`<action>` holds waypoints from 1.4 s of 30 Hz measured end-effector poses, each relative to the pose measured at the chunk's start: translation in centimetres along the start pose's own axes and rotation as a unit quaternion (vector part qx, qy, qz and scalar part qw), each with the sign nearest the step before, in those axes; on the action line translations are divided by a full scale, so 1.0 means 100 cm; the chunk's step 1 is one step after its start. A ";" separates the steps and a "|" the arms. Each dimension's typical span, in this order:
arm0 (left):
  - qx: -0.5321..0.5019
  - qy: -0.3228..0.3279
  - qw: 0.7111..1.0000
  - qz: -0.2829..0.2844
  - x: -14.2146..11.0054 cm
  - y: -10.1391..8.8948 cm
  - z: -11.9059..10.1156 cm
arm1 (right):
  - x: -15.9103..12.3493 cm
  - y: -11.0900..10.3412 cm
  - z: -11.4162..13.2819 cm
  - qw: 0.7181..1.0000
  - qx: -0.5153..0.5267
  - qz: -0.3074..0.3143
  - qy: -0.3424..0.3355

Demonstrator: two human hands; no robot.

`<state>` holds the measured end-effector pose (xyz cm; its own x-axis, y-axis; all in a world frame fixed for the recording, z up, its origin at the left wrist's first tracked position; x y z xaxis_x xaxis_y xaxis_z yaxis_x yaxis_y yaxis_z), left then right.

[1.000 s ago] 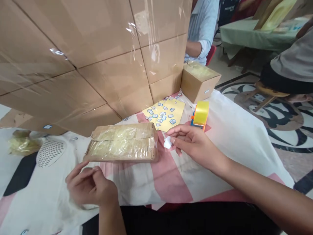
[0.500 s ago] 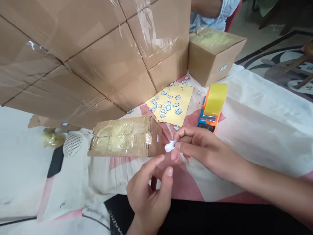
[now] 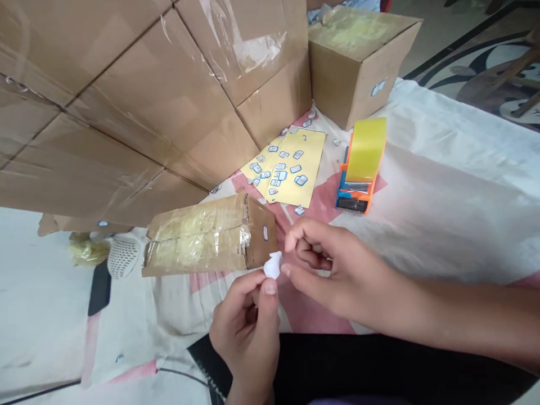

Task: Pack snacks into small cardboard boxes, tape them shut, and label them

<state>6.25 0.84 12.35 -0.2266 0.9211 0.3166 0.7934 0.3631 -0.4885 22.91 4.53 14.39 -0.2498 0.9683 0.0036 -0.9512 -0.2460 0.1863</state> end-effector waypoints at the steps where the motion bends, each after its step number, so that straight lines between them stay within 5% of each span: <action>1: -0.008 -0.001 1.000 0.002 0.000 0.000 0.001 | -0.002 0.001 0.001 0.998 -0.043 0.009 -0.041; 5: -0.036 0.013 0.999 0.003 0.001 -0.002 0.001 | -0.007 0.002 0.006 0.974 -0.157 0.068 -0.148; 15: 0.007 0.057 0.998 0.008 0.003 -0.002 -0.004 | -0.004 0.002 0.008 0.952 -0.197 0.092 -0.213; 22: 0.037 0.063 0.997 0.014 0.006 0.001 -0.012 | 0.001 0.001 0.008 0.972 -0.158 0.084 -0.156; 33: 0.008 0.032 0.999 0.025 0.005 0.000 0.008 | 0.019 -0.019 0.006 0.979 -0.164 -0.041 -0.116; 37: 0.006 0.042 0.999 0.001 0.008 0.001 0.007 | 0.051 -0.037 0.000 0.924 -0.369 -0.085 -0.059; 42: 0.001 0.062 0.998 0.000 0.011 -0.006 0.012 | 0.104 -0.050 -0.016 0.744 -0.658 -0.081 0.084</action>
<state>4.83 1.76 12.00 -0.1557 0.8967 0.4144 0.7927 0.3637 -0.4892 24.78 15.78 11.96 -0.0267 0.9980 -0.0581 -0.2968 -0.0634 -0.9528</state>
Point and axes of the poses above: each hand's wrist, its own x-axis towards the middle knuckle, its own y-axis out of the palm, z = x × y, the point moved 2 cm from there along x, towards the middle knuckle, and after that the axes turned 9 degrees about x, right-handed, at the moved point
